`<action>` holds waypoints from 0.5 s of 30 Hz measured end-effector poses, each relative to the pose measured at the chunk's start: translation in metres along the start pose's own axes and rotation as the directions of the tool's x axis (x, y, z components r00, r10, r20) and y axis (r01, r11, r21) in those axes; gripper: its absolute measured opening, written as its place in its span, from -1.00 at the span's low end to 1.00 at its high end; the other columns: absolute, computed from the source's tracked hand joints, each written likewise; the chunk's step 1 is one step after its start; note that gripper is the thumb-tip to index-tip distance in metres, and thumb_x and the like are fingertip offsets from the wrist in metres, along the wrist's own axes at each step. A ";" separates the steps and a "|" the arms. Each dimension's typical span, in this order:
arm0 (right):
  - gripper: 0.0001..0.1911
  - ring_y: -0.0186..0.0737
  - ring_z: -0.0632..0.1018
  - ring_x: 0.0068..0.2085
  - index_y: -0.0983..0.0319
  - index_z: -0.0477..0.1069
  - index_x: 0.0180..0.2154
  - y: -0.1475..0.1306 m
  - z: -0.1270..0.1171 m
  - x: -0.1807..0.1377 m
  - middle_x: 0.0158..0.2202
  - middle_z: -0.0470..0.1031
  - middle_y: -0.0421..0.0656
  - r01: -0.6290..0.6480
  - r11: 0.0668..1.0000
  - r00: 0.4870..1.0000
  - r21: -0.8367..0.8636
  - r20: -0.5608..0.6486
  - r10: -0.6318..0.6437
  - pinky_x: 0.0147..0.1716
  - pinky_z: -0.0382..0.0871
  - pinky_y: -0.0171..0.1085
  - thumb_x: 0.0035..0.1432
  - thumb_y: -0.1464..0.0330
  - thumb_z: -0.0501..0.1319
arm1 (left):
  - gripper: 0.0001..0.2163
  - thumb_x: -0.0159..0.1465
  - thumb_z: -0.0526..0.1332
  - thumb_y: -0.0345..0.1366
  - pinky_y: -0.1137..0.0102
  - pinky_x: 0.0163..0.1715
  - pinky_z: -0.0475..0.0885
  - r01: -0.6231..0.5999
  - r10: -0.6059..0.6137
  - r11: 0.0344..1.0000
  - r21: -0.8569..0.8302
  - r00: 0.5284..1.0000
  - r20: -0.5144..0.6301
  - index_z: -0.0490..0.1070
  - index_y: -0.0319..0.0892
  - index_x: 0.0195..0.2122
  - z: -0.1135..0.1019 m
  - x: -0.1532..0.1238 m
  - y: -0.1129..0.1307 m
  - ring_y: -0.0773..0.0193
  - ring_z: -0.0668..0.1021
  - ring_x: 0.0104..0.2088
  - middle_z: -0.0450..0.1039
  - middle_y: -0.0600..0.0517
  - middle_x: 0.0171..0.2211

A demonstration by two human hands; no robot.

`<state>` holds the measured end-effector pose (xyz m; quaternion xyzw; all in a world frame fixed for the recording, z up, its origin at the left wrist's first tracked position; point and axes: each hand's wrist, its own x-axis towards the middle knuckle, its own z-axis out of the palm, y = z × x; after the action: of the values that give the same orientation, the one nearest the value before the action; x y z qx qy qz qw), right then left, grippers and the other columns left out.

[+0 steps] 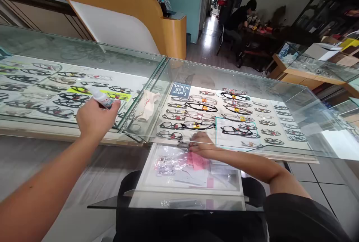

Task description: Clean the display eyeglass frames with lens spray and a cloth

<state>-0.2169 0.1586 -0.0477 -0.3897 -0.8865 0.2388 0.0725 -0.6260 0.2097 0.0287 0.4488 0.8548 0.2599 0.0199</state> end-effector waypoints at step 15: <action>-0.84 0.15 0.53 0.07 0.27 0.69 -0.18 -0.035 -0.220 0.032 -0.04 0.69 0.07 -0.177 0.899 0.938 -0.400 -0.345 0.031 0.12 0.34 0.02 0.38 0.37 0.31 | -0.57 0.36 0.23 0.12 0.10 -0.05 0.51 -0.065 0.065 0.998 0.004 0.998 -0.023 0.53 -0.20 -0.10 0.003 -0.005 0.000 -0.14 0.63 -0.10 0.65 -0.24 -0.12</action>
<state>-0.1928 0.2418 0.1597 -0.4779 -0.8698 -0.0249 0.1202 -0.6220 0.2072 0.0255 0.4733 0.8404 0.2641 0.0009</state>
